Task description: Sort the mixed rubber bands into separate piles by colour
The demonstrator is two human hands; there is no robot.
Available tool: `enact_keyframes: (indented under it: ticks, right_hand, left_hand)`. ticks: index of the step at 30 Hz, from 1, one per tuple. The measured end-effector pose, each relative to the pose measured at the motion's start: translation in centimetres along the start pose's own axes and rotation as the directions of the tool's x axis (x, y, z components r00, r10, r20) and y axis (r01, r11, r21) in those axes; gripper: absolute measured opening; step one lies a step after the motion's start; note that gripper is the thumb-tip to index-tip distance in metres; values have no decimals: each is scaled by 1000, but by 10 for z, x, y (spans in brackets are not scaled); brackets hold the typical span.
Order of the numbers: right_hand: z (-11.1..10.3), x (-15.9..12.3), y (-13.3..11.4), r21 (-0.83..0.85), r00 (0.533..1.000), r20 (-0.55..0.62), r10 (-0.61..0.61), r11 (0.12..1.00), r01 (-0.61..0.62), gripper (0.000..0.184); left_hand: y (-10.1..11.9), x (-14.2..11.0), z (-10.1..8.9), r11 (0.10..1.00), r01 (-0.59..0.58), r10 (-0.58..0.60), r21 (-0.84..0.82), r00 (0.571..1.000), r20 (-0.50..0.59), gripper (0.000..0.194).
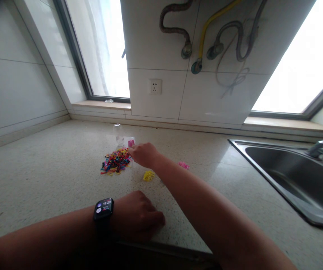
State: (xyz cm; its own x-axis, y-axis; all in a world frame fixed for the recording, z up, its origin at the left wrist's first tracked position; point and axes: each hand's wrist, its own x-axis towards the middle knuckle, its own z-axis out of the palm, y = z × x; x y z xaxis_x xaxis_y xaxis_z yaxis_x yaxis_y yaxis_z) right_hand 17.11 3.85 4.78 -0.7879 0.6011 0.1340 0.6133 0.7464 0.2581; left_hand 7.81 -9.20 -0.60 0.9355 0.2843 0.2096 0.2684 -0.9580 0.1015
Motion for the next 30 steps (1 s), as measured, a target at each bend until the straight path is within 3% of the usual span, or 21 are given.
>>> enact_keyframes:
  ticks: [9,30]
  right_hand:
    - [10,-1,-3,16,999,-38,-38,999,39,24]
    - [12,-11,1,56,1000,1,-16,998,16,20]
  left_hand:
    - [1,0,0,1000,-4,4,-1,1000,6,14]
    - [0,0,2,1000,-3,3,-16,1000,-6,17]
